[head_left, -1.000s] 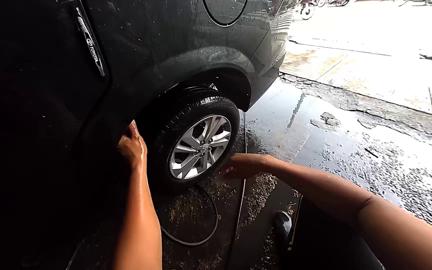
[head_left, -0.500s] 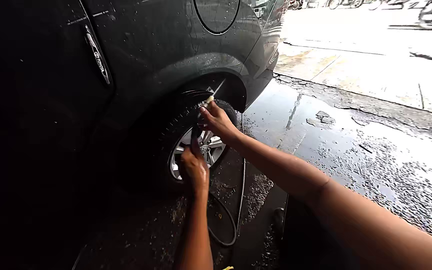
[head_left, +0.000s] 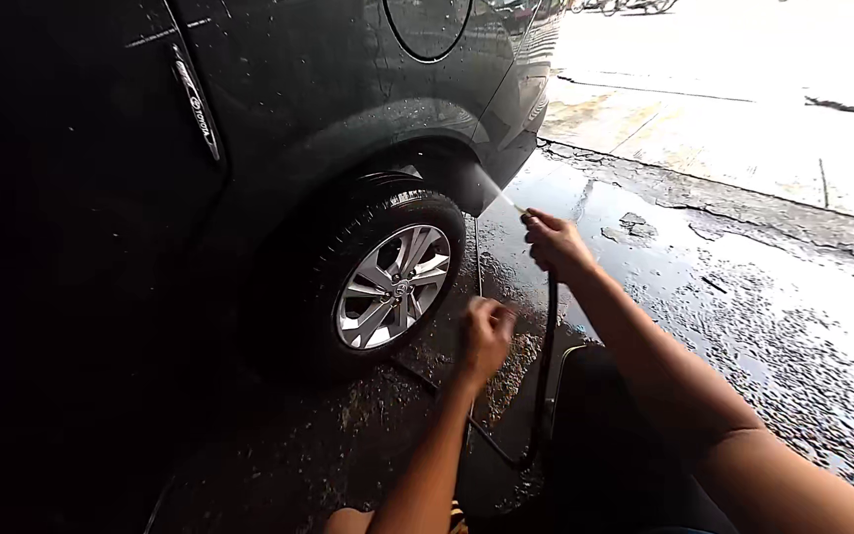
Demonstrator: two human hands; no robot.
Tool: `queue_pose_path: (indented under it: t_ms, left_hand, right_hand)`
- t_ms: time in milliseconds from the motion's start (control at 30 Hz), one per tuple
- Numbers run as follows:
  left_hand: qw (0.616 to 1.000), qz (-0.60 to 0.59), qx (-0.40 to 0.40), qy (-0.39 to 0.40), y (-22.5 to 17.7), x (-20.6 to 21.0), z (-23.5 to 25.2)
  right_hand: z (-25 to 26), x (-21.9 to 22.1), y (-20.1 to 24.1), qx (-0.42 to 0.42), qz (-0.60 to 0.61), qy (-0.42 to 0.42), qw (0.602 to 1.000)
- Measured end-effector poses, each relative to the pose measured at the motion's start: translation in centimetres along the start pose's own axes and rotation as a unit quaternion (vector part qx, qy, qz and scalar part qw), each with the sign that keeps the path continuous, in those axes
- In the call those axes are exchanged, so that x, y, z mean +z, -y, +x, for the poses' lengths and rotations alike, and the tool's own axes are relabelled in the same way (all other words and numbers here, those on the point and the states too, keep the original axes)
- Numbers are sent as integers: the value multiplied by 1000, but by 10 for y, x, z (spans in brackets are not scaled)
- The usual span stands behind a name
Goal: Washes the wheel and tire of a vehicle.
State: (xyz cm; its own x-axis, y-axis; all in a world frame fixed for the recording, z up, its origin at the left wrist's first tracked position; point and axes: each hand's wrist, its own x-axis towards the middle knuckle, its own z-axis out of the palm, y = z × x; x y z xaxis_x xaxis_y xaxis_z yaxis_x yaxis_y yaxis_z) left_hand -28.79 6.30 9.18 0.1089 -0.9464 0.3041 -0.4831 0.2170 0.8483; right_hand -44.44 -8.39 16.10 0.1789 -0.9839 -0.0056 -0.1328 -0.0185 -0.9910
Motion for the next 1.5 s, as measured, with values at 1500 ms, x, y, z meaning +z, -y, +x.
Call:
queue_pose_path:
  t_ms: [1500]
  left_hand:
    - [881, 204, -115, -411, 206, -216, 41]
  right_hand:
    - [191, 140, 96, -204, -367, 166, 892]
